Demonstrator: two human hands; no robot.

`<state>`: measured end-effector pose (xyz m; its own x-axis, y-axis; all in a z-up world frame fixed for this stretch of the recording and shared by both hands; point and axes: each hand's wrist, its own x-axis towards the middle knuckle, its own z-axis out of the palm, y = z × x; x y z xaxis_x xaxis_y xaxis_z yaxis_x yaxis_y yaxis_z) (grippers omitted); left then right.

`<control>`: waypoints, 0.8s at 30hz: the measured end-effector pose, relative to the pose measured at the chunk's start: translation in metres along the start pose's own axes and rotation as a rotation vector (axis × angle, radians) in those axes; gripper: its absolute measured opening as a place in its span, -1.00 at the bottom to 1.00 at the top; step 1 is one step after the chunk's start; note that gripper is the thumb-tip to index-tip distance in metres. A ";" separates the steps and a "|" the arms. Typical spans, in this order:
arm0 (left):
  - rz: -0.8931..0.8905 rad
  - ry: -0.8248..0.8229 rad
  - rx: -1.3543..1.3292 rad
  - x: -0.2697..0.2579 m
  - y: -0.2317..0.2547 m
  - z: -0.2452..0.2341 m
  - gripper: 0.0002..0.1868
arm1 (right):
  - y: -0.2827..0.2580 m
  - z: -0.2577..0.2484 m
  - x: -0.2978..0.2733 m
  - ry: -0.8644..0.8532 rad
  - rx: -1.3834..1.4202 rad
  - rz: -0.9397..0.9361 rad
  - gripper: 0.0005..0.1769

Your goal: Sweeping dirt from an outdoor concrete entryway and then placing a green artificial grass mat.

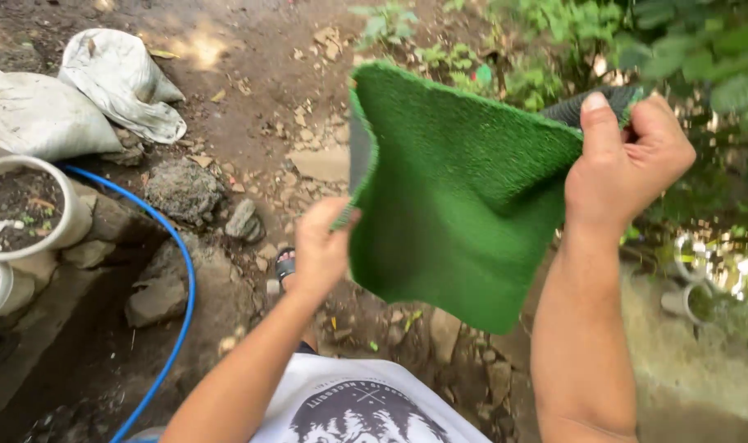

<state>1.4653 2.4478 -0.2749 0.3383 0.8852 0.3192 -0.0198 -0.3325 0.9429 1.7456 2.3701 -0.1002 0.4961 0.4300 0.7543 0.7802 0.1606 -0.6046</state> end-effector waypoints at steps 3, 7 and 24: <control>0.069 -0.013 0.005 0.053 -0.043 -0.004 -0.89 | 0.038 0.052 0.027 -0.087 -0.089 -0.100 -0.50; -0.049 0.000 -0.088 0.133 -0.068 -0.053 -0.89 | 0.057 0.149 0.078 -0.085 -0.089 -0.091 -0.52; -0.058 0.929 0.072 0.379 -0.112 -0.371 -0.77 | -0.013 0.671 0.205 -0.242 0.669 -0.067 -0.60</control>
